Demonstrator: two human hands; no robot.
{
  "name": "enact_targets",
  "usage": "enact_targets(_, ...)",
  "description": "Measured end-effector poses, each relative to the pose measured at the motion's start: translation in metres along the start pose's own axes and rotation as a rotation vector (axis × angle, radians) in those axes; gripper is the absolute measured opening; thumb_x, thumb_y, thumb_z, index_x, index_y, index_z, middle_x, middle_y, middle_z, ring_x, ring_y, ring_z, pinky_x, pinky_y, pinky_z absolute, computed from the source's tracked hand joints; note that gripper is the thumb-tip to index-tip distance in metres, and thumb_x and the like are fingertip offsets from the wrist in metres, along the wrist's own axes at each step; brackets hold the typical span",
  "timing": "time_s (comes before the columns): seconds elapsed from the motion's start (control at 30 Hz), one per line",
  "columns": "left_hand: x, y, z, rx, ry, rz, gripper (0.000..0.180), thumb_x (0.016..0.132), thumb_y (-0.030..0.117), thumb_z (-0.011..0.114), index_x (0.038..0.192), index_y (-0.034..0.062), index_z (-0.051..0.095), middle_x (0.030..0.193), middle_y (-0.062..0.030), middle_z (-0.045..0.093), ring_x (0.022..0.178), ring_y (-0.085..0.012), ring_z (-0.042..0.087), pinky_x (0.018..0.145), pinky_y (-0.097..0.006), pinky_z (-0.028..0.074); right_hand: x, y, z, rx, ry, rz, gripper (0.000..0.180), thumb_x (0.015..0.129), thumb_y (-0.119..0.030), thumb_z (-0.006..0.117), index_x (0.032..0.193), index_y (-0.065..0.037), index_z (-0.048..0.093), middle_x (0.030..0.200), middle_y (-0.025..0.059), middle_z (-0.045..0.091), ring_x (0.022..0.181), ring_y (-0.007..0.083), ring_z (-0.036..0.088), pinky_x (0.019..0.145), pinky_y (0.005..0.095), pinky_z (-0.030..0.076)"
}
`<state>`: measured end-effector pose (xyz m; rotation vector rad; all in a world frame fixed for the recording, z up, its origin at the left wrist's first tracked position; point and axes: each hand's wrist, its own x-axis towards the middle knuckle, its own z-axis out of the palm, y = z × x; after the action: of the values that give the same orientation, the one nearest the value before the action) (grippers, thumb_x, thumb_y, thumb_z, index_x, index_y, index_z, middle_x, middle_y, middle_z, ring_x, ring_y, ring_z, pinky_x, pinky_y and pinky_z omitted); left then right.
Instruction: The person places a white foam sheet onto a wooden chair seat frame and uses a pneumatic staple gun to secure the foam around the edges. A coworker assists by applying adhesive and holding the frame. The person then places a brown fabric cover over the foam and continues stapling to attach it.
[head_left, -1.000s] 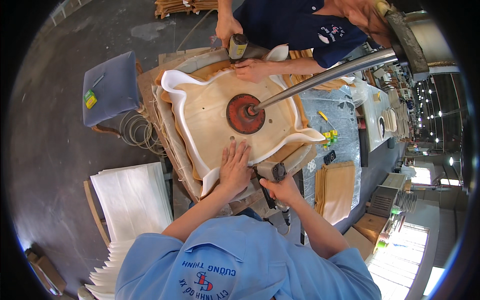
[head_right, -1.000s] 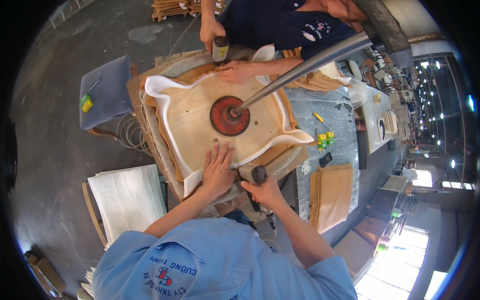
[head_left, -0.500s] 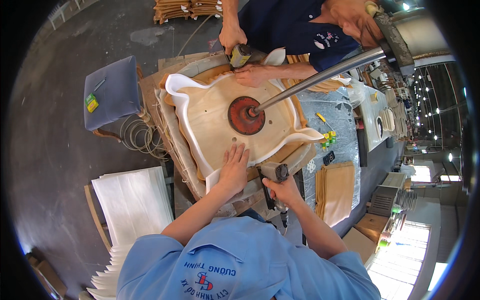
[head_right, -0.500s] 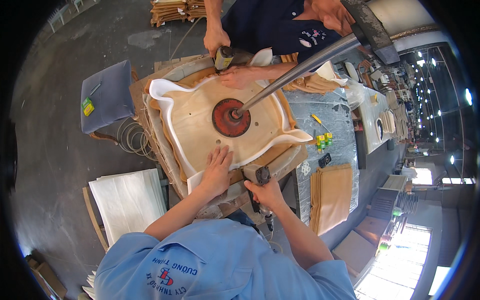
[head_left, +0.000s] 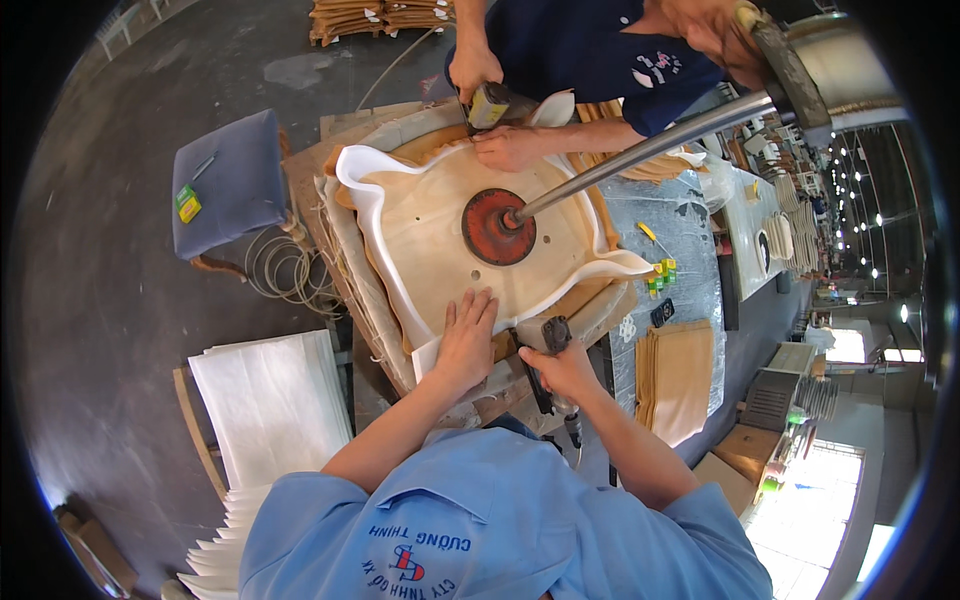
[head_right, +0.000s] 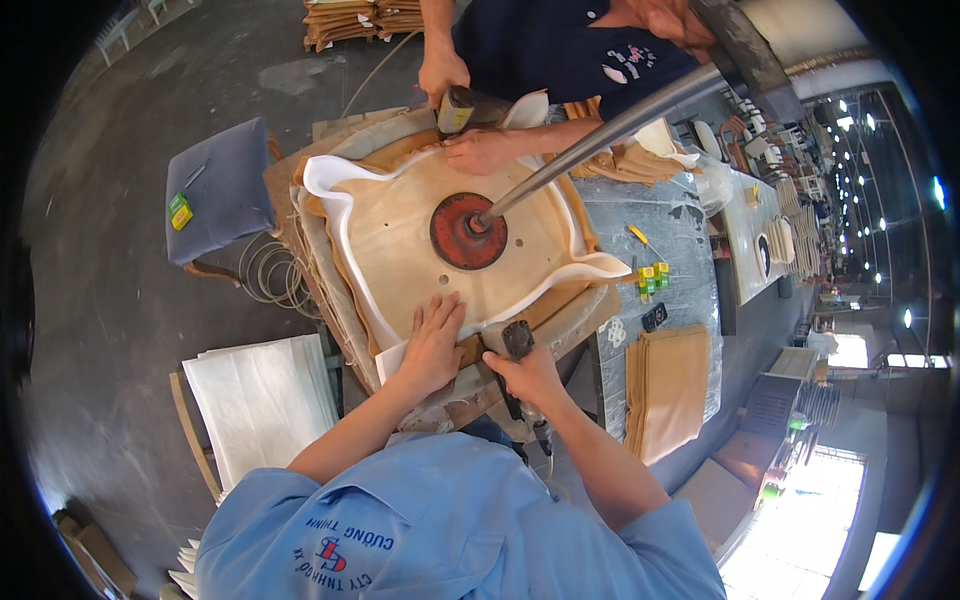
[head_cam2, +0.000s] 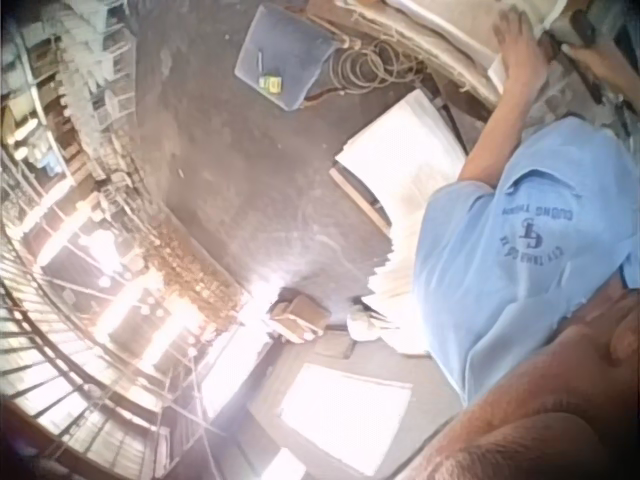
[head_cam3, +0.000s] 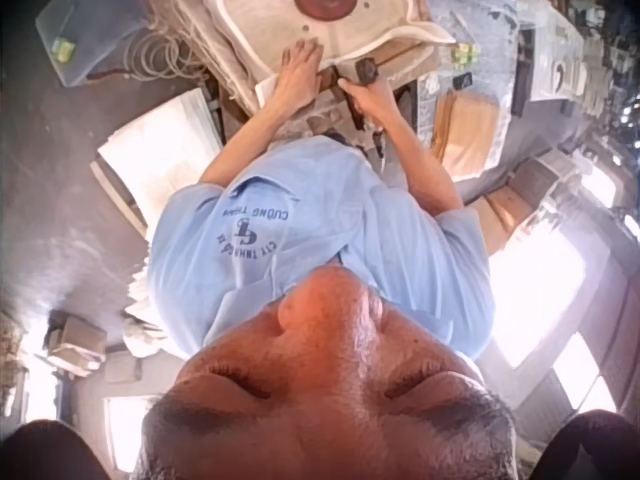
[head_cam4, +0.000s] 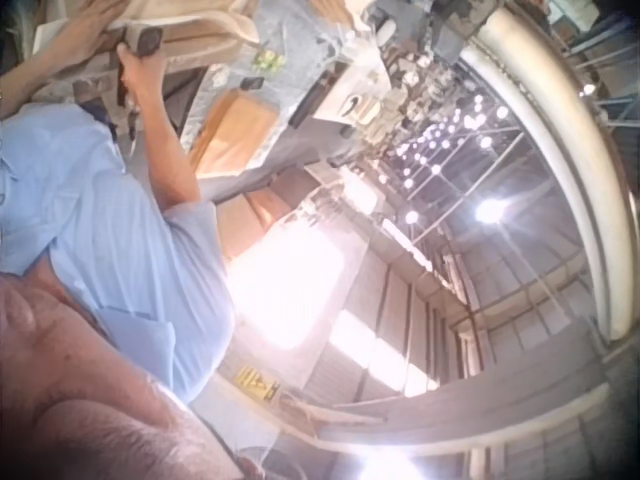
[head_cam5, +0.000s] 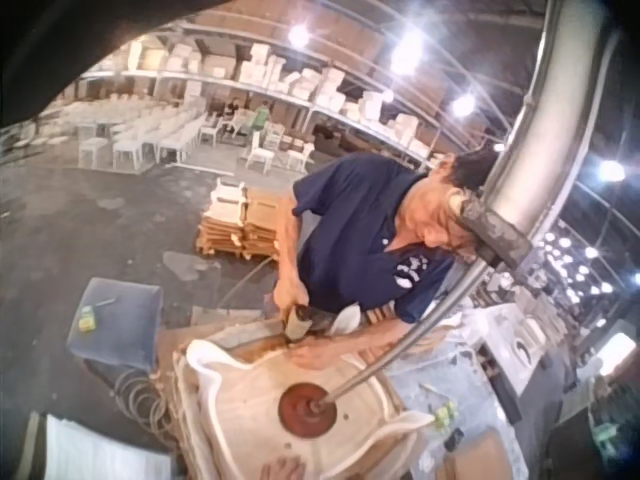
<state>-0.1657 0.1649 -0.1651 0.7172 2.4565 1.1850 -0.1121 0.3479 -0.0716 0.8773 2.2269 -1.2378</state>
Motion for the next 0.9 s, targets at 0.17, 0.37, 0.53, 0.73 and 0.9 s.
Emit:
enact_targets(0.17, -0.001, 0.005, -0.008, -0.106, 0.084, 0.001, 0.065, 0.088, 0.005, 0.071, 0.149, -0.0046, 0.052, 0.164, -0.0241, 0.042, 0.155, -0.0445, 0.035, 0.128, -0.055, 0.029, -0.013, 0.013, 0.005, 0.056, 0.04, -0.095, 0.038, 0.091, -0.027, 0.085, 0.115, -0.001, 0.071, 0.074, 0.0061, 0.07, 0.053, 0.0123, 0.064, 0.051, 0.0316, 0.052)
enact_targets(0.37, -0.054, 0.047, -0.066, -0.641, -0.187, -0.102, 0.039, 0.099, 0.013, 0.07, 0.136, 0.0001, 0.066, 0.131, -0.0173, 0.073, 0.118, -0.0259, 0.072, 0.099, -0.036, 0.056, -0.041, 0.063, 0.023, 0.147, 0.231, -0.36, 0.064, 0.09, -0.016, 0.084, 0.149, -0.009, 0.058, 0.09, 0.0021, 0.073, 0.063, 0.0076, 0.062, 0.059, 0.0286, 0.054)
enact_targets(0.53, -0.096, 0.016, -0.068, -0.629, -0.365, -0.266, 0.031, 0.101, 0.02, 0.071, 0.126, 0.0007, 0.073, 0.114, -0.0123, 0.078, 0.098, -0.0158, 0.073, 0.086, -0.03, 0.057, -0.04, 0.076, 0.03, 0.215, 0.249, -0.391, 0.067, 0.09, -0.016, 0.084, 0.151, -0.012, 0.057, 0.094, 0.0014, 0.075, 0.063, 0.0068, 0.061, 0.06, 0.0287, 0.055)
enact_targets(0.73, -0.117, 0.021, -0.059, -0.286, -0.233, -0.376, 0.036, 0.099, 0.026, 0.072, 0.127, 0.0028, 0.073, 0.121, -0.016, 0.076, 0.1, -0.025, 0.075, 0.089, -0.036, 0.058, -0.032, 0.086, 0.029, 0.189, 0.244, -0.4, 0.067, 0.089, -0.016, 0.084, 0.15, -0.017, 0.057, 0.104, 0.0074, 0.077, 0.071, 0.0138, 0.069, 0.066, 0.0327, 0.058)
enact_targets(0.9, -0.131, 0.026, -0.032, 0.152, -0.301, -0.081, 0.061, 0.096, 0.025, 0.072, 0.152, 0.0076, 0.053, 0.166, -0.0269, 0.038, 0.134, -0.0426, 0.062, 0.112, -0.047, 0.05, -0.027, 0.087, 0.026, 0.204, 0.169, -0.427, 0.072, 0.087, -0.028, 0.085, 0.15, -0.018, 0.053, 0.122, 0.0201, 0.075, 0.118, 0.0405, 0.071, 0.097, 0.0444, 0.058)
